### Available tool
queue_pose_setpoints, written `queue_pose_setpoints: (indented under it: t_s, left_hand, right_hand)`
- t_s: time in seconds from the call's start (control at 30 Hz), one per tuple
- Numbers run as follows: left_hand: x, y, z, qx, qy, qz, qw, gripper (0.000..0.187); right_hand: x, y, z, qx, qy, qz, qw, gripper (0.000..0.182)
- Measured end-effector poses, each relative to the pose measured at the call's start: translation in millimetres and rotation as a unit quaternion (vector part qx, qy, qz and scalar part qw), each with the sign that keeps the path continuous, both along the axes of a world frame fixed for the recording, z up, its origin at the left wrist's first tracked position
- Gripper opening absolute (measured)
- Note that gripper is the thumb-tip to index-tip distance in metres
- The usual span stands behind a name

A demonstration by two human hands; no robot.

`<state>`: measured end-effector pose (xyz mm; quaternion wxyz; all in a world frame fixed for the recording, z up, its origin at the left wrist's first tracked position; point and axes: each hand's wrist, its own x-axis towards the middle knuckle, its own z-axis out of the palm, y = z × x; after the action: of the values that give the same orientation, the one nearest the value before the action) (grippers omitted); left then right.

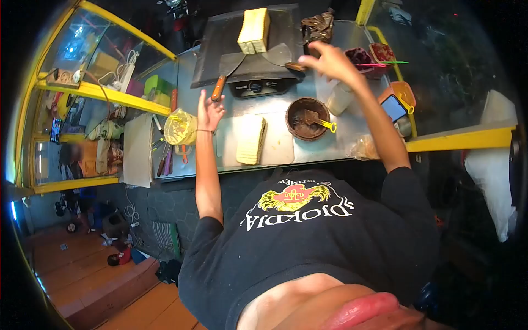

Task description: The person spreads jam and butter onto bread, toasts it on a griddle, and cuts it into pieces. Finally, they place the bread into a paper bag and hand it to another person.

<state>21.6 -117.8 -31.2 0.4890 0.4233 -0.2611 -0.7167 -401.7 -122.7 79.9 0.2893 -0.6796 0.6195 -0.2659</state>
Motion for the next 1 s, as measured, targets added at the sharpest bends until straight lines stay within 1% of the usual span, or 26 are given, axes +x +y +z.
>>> queue_pose_setpoints:
  t_s: [0.03, 0.07, 0.1, 0.13, 0.17, 0.2, 0.23, 0.27, 0.3, 0.33, 0.37, 0.4, 0.43, 0.5, 0.53, 0.57, 0.6, 0.63, 0.7, 0.73, 0.77, 0.83, 0.87, 0.93, 0.97, 1.0]
  left_hand:
    - [0.3, -9.3, -0.1, 0.01, 0.054, -0.057, 0.997, 0.057]
    - [1.5, -17.6, -0.6, 0.012, 0.08, -0.134, 0.988, 0.05]
    - [-3.8, -18.5, 7.3, 0.026, 0.065, -0.123, 0.99, 0.043]
    - [1.8, -23.5, 10.8, 0.018, 0.07, -0.153, 0.986, 0.041]
    - [6.5, -30.5, 14.3, 0.01, 0.075, -0.186, 0.98, 0.038]
    - [1.4, -27.4, 36.2, -0.007, 0.019, -0.158, 0.987, 0.037]
    - [-2.2, -31.6, 60.5, -0.011, 0.021, -0.16, 0.987, 0.037]
    - [-2.7, -33.8, 83.0, -0.033, -0.118, -0.155, 0.98, 0.038]
    - [0.3, -33.7, 96.5, -0.051, -0.253, -0.144, 0.955, 0.04]
    - [3.8, -45.5, 100.1, -0.08, -0.325, -0.141, 0.932, 0.044]
    - [3.1, -59.6, 100.8, -0.083, -0.321, -0.135, 0.934, 0.044]
    - [-1.6, -74.2, 99.6, -0.13, -0.361, -0.141, 0.913, 0.043]
    - [-8.7, -88.4, 97.3, -0.176, -0.4, -0.151, 0.887, 0.043]
    - [-24.6, -116.8, 77.2, -0.223, -0.433, -0.157, 0.859, 0.043]
    - [-30.4, -133.0, 64.8, -0.288, -0.503, -0.138, 0.803, 0.043]
    - [-35.9, -133.5, 72.5, -0.336, -0.573, -0.108, 0.74, 0.043]
    - [-32.5, -131.8, 80.0, -0.341, -0.582, -0.107, 0.731, 0.044]
    - [-27.5, -137.1, 85.6, -0.345, -0.591, -0.101, 0.722, 0.046]
    - [-5.1, -153.6, 94.2, -0.357, -0.597, -0.118, 0.709, 0.047]
    - [7.3, -157.9, 94.1, -0.359, -0.602, -0.136, 0.7, 0.049]
    - [15.8, -163.4, 94.3, -0.344, -0.607, -0.148, 0.701, 0.05]
    - [21.0, -172.3, 89.8, -0.387, -0.62, -0.139, 0.668, 0.047]
    - [20.8, -176.7, 86.5, -0.388, -0.618, -0.144, 0.668, 0.047]
    - [17.0, -186.5, 80.0, -0.413, -0.633, -0.132, 0.641, 0.047]
    - [16.3, -186.7, 84.6, -0.407, -0.62, -0.148, 0.654, 0.048]
    - [15.7, -182.7, 97.0, -0.39, -0.615, -0.171, 0.664, 0.048]
  right_hand:
    - [20.1, 1.6, -8.0, 0.042, -0.006, 0.015, 0.999, 0.072]
    - [30.6, -2.6, -19.5, 0.042, -0.009, 0.023, 0.999, 0.072]
    - [39.4, -8.8, -28.8, 0.041, -0.01, 0.03, 0.999, 0.072]
    - [44.0, -12.5, -35.9, 0.063, -0.068, -0.001, 0.996, 0.058]
    - [44.2, -16.8, -44.6, 0.057, -0.07, -0.005, 0.996, 0.058]
    - [39.4, -22.4, -53.9, 0.1, -0.203, -0.044, 0.973, 0.049]
    - [32.8, -26.2, -58.2, 0.143, -0.33, -0.079, 0.93, 0.04]
    - [23.8, -30.4, -56.8, 0.14, -0.363, -0.105, 0.915, 0.033]
    - [16.7, -34.1, -53.8, 0.138, -0.395, -0.128, 0.899, 0.026]
    - [13.7, -37.4, -48.1, 0.129, -0.38, -0.141, 0.905, 0.024]
    - [13.8, -43.0, -42.8, 0.116, -0.366, -0.157, 0.91, 0.021]
    - [19.1, -56.7, -45.0, 0.102, -0.351, -0.158, 0.917, 0.02]
    - [29.9, -72.5, -47.0, 0.063, -0.318, -0.16, 0.932, 0.018]
    - [66.0, -99.5, -42.6, 0.051, -0.361, -0.165, 0.917, 0.017]
    - [83.8, -113.2, -40.1, 0.025, -0.371, -0.171, 0.912, 0.018]
    - [97.7, -123.6, -37.0, -0.005, -0.382, -0.177, 0.907, 0.019]
    - [106.8, -126.0, -31.6, -0.043, -0.359, -0.154, 0.92, 0.022]
    - [115.0, -116.3, -20.3, -0.083, -0.303, -0.138, 0.939, 0.022]
    - [121.3, -93.9, -11.6, -0.162, -0.199, -0.143, 0.956, 0.021]
    - [119.0, -80.6, -3.4, -0.112, -0.215, -0.176, 0.954, 0.02]
    - [108.9, -86.0, -15.8, -0.08, -0.246, -0.183, 0.949, 0.023]
    - [100.6, -100.5, -35.6, -0.016, -0.299, -0.222, 0.928, 0.025]
    - [106.8, -112.5, -47.8, -0.018, -0.327, -0.224, 0.918, 0.025]
    - [130.9, -135.0, -53.1, -0.029, -0.381, -0.208, 0.9, 0.026]
    - [142.5, -147.8, -53.6, -0.041, -0.384, -0.205, 0.899, 0.026]
    - [153.0, -152.7, -44.9, -0.077, -0.326, -0.202, 0.92, 0.028]
